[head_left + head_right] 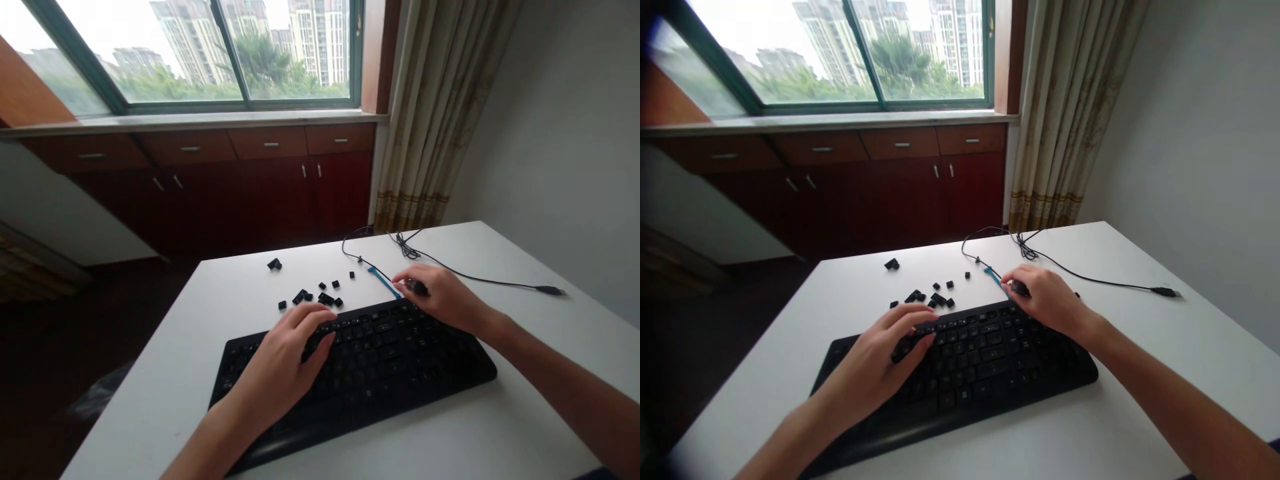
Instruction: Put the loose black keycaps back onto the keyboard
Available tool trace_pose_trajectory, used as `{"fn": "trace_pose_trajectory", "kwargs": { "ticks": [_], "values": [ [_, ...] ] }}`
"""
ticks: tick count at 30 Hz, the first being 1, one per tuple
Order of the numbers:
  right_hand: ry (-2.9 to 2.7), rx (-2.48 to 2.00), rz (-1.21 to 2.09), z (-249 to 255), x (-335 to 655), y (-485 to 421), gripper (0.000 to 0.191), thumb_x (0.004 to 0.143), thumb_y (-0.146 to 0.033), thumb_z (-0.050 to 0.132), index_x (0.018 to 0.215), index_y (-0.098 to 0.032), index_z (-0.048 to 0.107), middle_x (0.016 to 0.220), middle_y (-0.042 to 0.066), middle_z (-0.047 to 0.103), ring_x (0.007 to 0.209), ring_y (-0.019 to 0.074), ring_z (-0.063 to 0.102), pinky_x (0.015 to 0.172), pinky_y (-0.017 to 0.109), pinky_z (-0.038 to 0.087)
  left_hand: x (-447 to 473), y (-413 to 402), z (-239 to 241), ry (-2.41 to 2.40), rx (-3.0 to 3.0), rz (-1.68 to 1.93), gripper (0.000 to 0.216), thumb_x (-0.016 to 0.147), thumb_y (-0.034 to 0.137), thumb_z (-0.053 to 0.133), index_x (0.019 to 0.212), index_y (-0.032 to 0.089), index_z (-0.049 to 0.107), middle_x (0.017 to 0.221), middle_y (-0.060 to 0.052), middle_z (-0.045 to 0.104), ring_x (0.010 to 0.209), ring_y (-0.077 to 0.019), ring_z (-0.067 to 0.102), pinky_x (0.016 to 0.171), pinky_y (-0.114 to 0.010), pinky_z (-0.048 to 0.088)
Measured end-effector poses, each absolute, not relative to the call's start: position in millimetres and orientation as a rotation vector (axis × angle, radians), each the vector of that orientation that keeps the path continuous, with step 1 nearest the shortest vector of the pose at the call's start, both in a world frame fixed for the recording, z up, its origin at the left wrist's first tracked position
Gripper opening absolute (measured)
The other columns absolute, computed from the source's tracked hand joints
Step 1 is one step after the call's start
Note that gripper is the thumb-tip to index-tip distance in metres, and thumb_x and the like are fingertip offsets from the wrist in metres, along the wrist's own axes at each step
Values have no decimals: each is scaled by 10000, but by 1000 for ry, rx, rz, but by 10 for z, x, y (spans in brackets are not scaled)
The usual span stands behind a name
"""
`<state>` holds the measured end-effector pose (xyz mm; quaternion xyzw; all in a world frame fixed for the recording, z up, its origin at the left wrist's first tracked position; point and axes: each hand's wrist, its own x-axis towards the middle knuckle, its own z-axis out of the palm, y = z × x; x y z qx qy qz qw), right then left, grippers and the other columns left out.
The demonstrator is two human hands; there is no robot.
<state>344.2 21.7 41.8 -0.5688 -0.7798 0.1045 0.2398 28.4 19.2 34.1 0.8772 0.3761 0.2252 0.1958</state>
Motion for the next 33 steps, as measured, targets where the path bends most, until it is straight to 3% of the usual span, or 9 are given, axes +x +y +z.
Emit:
{"fn": "trace_pose_trajectory", "kwargs": {
  "ticks": [8, 13, 18, 28, 33],
  "values": [
    [-2344, -1544, 289, 256, 2921, 838, 312, 930, -314, 573, 1196, -210, 699, 1116, 109, 693, 850, 244, 687, 759, 326, 482, 297, 1002, 363, 1103, 2667, 351, 314, 955, 265, 534, 1252, 187, 595, 1253, -122, 618, 1118, -296, 605, 960, -451, 497],
    [-2438, -1440, 429, 257, 2714, 875, 294, 924, -415, 594, 1110, -234, 731, 1063, 77, 720, 874, 223, 683, 755, 289, 474, 303, 1200, 351, 945, 2692, 254, 357, 906, 296, 612, 1250, 199, 623, 1228, -109, 640, 1124, -273, 612, 985, -383, 483],
    [-2463, -1388, 539, 257, 2556, 812, 409, 855, -557, 649, 1093, -236, 737, 1015, 70, 737, 862, 234, 678, 728, 297, 471, 314, 1227, 362, 855, 2685, 213, 328, 845, 342, 712, 1150, 225, 688, 1131, -80, 674, 1064, -259, 632, 925, -343, 501],
    [-2351, -1393, 683, 233, 2519, 851, 219, 846, -398, 696, 931, -210, 768, 959, 93, 743, 837, 248, 666, 750, 336, 457, 260, 1188, 345, 964, 2644, 276, 318, 835, 267, 711, 1147, 211, 687, 1173, -100, 635, 992, -249, 655, 879, -348, 516],
    [-2133, -1368, 900, 246, 2658, 826, 259, 816, -414, 717, 945, -198, 777, 946, 84, 740, 869, 243, 646, 803, 357, 463, 221, 1167, 352, 1017, 2616, 278, 328, 828, 238, 703, 1155, 220, 683, 1151, -93, 653, 975, -247, 660, 874, -351, 509]
  ]
}}
